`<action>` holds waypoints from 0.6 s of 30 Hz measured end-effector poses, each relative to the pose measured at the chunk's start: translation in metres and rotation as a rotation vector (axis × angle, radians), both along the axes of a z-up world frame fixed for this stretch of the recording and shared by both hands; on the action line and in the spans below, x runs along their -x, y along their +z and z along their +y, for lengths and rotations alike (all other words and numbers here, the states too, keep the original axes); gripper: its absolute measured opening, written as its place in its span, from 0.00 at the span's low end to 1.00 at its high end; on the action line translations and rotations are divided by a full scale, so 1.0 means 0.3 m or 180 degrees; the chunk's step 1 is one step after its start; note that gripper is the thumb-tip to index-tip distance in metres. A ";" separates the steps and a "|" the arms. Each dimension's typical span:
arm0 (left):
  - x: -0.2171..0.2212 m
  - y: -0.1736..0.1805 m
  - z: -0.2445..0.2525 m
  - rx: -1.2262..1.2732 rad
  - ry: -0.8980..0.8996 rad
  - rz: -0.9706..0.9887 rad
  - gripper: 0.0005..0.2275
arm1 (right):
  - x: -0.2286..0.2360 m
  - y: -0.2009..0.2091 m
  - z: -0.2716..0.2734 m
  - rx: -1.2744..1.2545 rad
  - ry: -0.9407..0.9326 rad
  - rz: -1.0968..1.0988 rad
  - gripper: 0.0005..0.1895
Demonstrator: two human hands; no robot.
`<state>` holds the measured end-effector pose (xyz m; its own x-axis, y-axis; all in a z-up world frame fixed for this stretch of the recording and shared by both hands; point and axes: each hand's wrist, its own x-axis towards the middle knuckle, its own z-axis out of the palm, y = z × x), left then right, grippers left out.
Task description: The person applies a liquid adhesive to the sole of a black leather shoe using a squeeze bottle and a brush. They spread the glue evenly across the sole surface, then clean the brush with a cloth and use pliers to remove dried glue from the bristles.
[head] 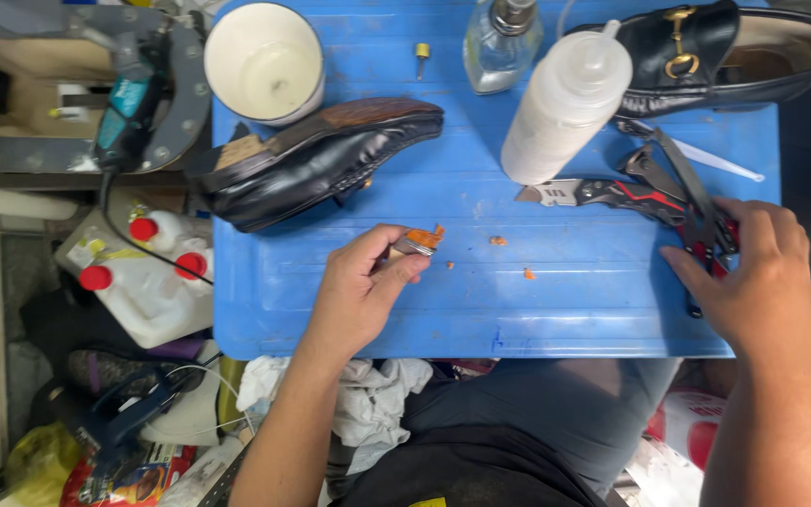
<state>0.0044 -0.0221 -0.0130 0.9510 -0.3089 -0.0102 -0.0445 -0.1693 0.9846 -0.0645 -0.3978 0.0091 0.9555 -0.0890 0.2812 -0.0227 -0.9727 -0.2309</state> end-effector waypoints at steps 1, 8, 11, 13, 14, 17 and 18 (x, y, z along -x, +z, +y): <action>0.002 0.005 0.003 -0.0119 0.0026 -0.0025 0.11 | 0.007 -0.023 0.000 -0.0053 -0.0018 -0.0041 0.29; 0.015 0.041 0.016 -0.0150 -0.0053 -0.0482 0.10 | 0.035 -0.093 -0.023 -0.0398 -0.0046 -0.0311 0.24; 0.020 0.053 0.014 -0.0490 0.0078 -0.0275 0.11 | 0.024 -0.104 -0.048 -0.0523 -0.0008 -0.0180 0.15; 0.014 0.058 0.013 -0.0576 0.0076 0.0023 0.11 | 0.007 -0.088 -0.070 -0.0601 0.0134 -0.0094 0.14; 0.013 0.056 0.009 -0.0633 0.0073 0.0176 0.11 | 0.003 -0.078 -0.079 -0.0650 0.0196 -0.0036 0.14; 0.015 0.049 -0.009 -0.0228 0.0076 0.0512 0.15 | -0.015 -0.038 -0.085 -0.0511 0.0342 0.0083 0.22; 0.018 0.045 -0.009 -0.0153 0.0056 0.0353 0.16 | -0.021 -0.029 -0.082 -0.0288 0.0384 0.0076 0.25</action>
<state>-0.0009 -0.0247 0.0004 0.9486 -0.2888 -0.1299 0.0676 -0.2161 0.9740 -0.0584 -0.4222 0.0006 0.9671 0.0028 0.2542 0.0865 -0.9440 -0.3185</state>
